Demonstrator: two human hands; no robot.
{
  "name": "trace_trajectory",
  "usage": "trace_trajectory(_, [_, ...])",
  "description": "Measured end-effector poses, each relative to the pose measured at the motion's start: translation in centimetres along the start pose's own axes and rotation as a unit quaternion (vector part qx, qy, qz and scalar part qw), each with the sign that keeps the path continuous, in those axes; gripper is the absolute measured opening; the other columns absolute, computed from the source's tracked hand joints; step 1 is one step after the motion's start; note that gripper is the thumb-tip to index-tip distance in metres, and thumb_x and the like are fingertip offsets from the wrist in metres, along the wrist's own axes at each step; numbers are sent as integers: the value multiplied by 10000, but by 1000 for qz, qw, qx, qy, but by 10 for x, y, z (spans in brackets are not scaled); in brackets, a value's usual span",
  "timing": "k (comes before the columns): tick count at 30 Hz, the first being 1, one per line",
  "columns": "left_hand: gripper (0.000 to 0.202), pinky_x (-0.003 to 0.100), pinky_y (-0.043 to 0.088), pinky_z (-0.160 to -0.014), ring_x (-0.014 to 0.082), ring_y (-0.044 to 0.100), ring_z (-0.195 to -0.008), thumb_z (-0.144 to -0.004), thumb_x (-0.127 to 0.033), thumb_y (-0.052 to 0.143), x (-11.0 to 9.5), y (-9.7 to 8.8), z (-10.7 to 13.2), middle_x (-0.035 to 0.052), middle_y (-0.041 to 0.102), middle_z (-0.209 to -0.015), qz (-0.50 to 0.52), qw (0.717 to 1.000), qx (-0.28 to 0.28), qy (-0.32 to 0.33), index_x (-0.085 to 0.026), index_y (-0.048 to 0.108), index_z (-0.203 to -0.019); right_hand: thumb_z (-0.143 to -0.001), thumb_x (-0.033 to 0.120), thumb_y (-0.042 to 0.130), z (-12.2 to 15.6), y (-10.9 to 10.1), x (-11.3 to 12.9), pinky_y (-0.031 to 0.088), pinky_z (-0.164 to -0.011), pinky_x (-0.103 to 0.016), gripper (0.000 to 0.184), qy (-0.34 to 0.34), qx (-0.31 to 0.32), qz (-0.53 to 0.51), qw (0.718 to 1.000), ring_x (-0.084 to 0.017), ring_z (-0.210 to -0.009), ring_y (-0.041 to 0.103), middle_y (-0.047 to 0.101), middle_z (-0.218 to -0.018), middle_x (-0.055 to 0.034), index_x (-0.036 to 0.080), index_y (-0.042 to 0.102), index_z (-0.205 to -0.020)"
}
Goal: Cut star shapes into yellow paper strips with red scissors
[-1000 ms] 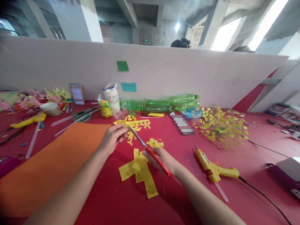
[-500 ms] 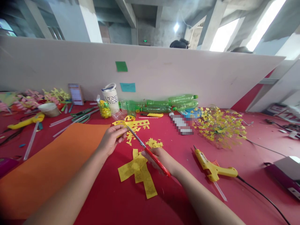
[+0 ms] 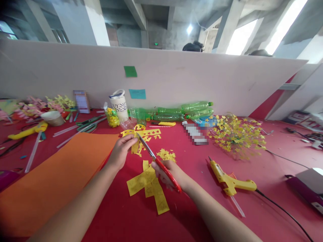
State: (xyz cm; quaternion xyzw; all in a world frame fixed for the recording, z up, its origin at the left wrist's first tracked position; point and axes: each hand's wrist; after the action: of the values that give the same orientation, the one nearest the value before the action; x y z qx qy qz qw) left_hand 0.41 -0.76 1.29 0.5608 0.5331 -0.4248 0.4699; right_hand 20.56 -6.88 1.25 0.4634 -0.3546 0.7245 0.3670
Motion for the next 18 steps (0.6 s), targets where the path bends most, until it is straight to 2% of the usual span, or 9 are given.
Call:
trace_trajectory(6, [298, 239, 277, -531, 102, 331, -550, -808, -353, 582, 2, -1, 2, -46, 344, -580, -30, 999, 40, 19, -187, 440, -605, -835, 699, 441, 1, 0, -4, 265, -335, -178, 540, -7, 17, -4, 1000, -54, -298, 354, 382, -392, 79, 180, 485, -695])
trace_trajectory(11, [292, 238, 286, -521, 106, 319, -548, -814, -353, 577, 4, 1, 3, -48, 346, -591, -9, 999, 52, 1, -195, 423, -622, -844, 691, 437, 2, 3, -4, 285, -359, -189, 531, -22, 16, -8, 1000, -51, -310, 342, 378, -400, 82, 184, 479, -694])
trace_trajectory(18, [289, 229, 288, -520, 101, 317, -549, -812, -354, 584, 6, 2, 3, -49, 354, -595, 6, 999, 51, 0, -191, 431, -628, -833, 729, 391, 3, 9, -1, 284, -340, -196, 577, -8, -1, 6, 1000, -64, -303, 363, 380, -392, 71, 190, 438, -633])
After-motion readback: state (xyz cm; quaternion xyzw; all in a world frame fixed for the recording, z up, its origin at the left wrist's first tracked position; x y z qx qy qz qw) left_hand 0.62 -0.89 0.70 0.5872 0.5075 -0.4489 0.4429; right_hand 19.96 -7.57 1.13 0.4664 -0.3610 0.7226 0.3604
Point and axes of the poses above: each hand's wrist, its own z-axis away from the middle knuckle, its own y-axis out of the palm, x = y × z
